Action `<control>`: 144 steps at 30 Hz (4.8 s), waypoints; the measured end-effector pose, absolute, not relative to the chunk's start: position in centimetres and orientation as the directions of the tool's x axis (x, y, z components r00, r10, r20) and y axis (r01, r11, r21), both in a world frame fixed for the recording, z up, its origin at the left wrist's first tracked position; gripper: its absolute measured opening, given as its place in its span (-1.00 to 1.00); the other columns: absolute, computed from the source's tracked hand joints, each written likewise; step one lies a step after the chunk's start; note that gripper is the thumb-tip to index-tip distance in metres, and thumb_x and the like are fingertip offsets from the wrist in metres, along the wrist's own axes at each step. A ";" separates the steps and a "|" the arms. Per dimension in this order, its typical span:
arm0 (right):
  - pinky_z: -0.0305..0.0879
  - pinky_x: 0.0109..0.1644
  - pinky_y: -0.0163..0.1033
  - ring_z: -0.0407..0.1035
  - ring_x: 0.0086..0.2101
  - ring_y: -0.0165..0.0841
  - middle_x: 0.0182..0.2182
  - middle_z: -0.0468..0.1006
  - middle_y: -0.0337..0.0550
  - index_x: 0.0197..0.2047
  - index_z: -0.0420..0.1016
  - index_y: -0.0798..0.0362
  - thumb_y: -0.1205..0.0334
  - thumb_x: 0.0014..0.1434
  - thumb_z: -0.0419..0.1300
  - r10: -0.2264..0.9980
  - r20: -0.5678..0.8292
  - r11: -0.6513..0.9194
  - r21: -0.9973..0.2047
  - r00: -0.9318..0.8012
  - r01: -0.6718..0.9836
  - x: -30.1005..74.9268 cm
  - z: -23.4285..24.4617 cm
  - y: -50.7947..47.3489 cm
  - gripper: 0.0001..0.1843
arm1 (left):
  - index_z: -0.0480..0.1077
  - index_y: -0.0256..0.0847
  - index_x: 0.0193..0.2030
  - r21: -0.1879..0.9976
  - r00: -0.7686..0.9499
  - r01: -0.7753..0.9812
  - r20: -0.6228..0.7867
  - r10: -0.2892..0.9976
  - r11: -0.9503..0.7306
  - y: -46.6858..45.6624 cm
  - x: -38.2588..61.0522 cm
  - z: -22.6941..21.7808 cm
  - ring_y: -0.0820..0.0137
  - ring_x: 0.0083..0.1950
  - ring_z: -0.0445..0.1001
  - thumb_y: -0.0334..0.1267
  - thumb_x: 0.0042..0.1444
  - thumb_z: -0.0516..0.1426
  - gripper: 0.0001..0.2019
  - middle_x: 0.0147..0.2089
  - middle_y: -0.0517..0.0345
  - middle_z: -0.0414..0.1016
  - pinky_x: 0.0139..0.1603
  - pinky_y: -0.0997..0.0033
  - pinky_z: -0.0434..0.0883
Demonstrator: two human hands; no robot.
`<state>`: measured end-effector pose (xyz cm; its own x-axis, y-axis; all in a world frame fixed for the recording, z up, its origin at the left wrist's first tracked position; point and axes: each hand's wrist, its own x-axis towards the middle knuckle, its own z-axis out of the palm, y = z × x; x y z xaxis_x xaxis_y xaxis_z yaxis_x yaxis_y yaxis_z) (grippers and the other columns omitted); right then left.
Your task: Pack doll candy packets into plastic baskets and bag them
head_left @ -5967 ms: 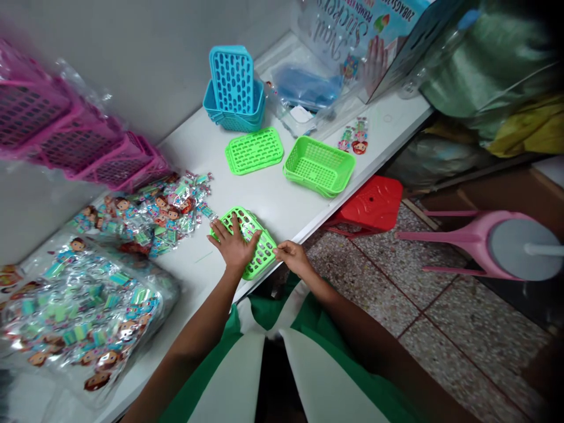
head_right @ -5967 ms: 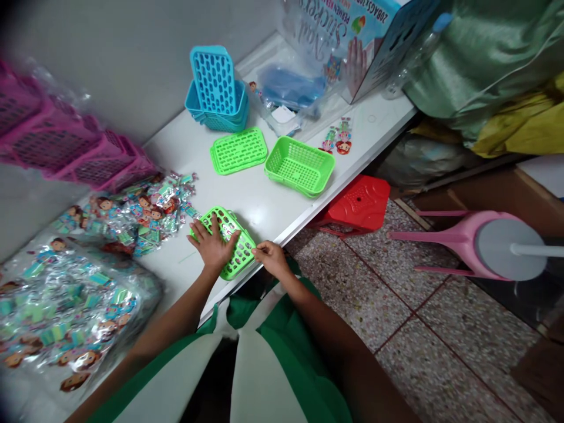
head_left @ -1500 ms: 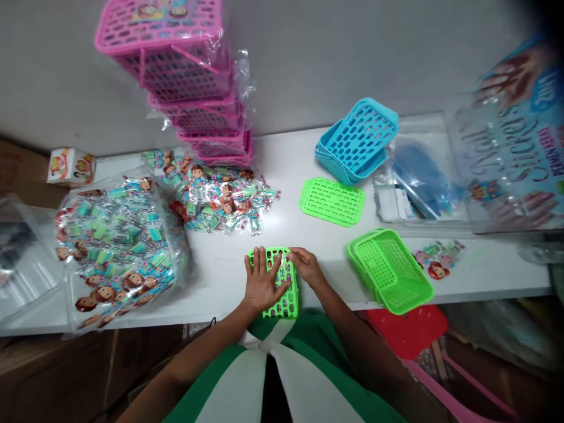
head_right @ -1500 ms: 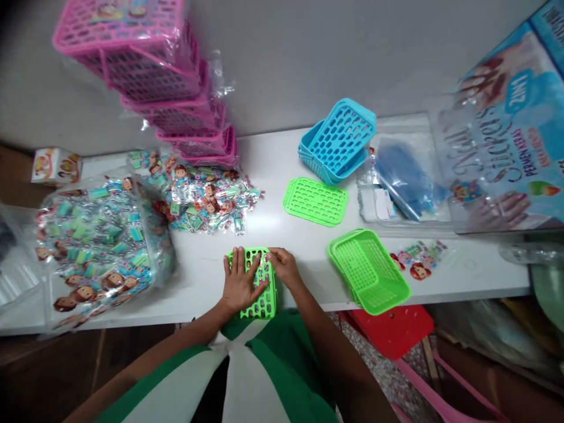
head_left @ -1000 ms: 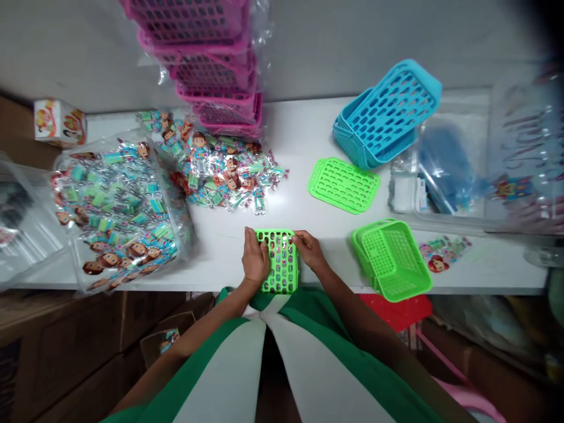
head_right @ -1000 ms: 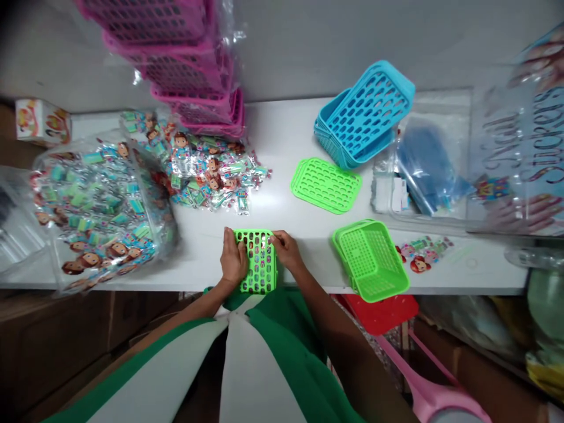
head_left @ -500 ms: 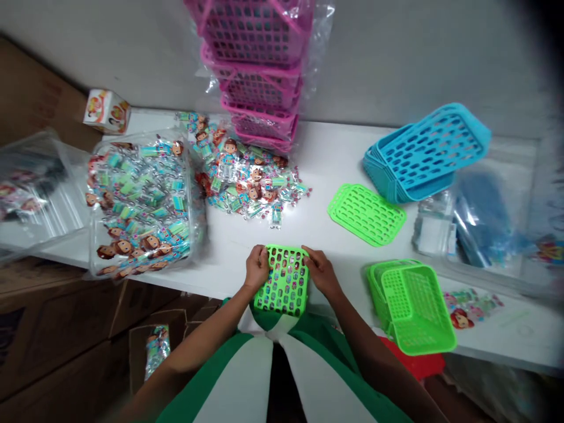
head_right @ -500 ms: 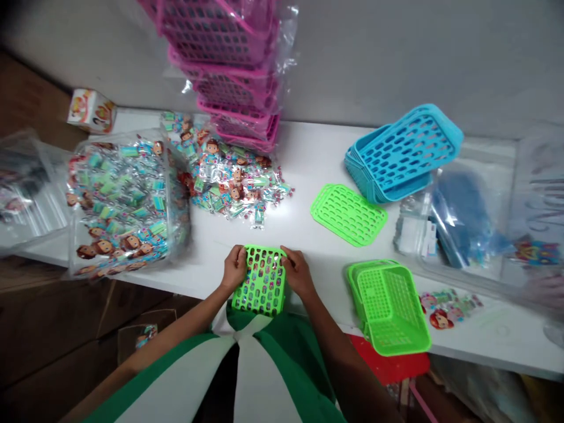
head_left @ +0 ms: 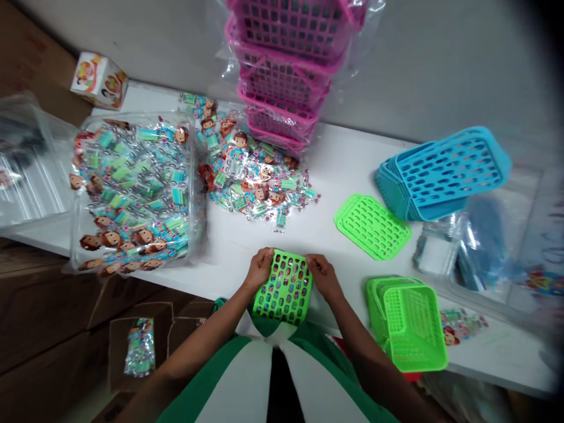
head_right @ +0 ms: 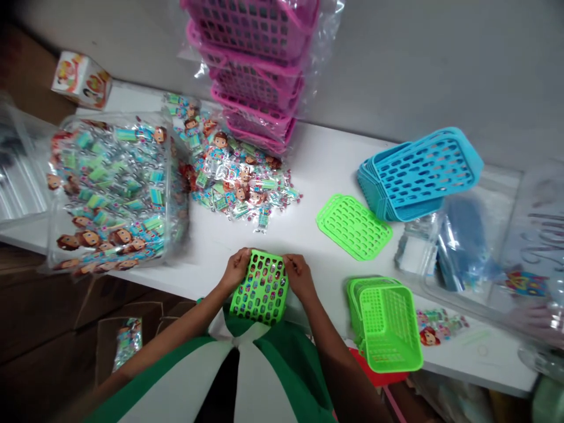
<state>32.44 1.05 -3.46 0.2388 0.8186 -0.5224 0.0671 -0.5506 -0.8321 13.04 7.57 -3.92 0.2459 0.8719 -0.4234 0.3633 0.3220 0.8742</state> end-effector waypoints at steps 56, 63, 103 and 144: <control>0.10 -0.29 -0.31 0.35 -0.34 -0.34 -0.39 0.47 -0.20 -0.23 0.36 -0.03 -0.06 0.35 -0.28 0.951 -0.291 -0.071 -0.538 -0.106 0.840 31.0 -2.9 5.7 -0.52 | 0.05 -0.22 0.26 0.624 0.261 0.781 -0.385 0.885 0.042 4.6 9.6 -2.5 0.20 -0.02 0.48 0.09 0.26 -0.20 -0.44 0.02 -0.07 0.48 -0.09 0.29 0.34; 0.09 -0.38 -0.23 0.30 -0.43 -0.24 -0.47 0.43 -0.11 -0.24 0.30 0.01 -0.08 0.31 -0.35 0.778 -0.300 -0.613 -0.558 0.553 0.560 29.9 -3.9 -1.7 -0.49 | 0.17 -0.21 0.15 0.806 -0.069 0.462 -0.383 0.921 0.370 2.0 7.7 -2.9 0.31 -0.16 0.54 0.09 0.23 -0.10 -0.51 -0.12 0.00 0.56 -0.15 0.35 0.40; 0.19 -0.05 -0.19 0.35 -0.11 -0.23 -0.09 0.47 0.00 0.04 0.31 0.06 0.00 0.31 -0.34 0.776 -0.262 -0.583 -0.645 0.574 0.494 27.6 -4.1 -4.3 -0.46 | 0.34 -0.20 0.09 0.898 0.076 0.420 -0.179 0.981 0.132 2.0 6.8 -5.5 0.34 0.04 0.41 -0.07 0.29 -0.15 -0.59 0.04 0.02 0.46 0.08 0.33 0.34; 0.29 -0.10 -0.08 0.33 0.00 -0.08 0.19 0.24 0.15 0.39 -0.21 0.14 -0.01 0.32 -0.29 0.966 -0.259 -0.095 -0.432 -0.022 0.897 25.7 -2.3 -2.3 -0.33 | 0.56 -0.27 -0.36 0.953 0.247 0.208 -0.270 0.931 0.221 5.3 6.1 -4.9 0.35 -0.30 0.46 0.11 0.11 0.04 -0.53 -0.37 0.09 0.54 -0.19 0.38 0.32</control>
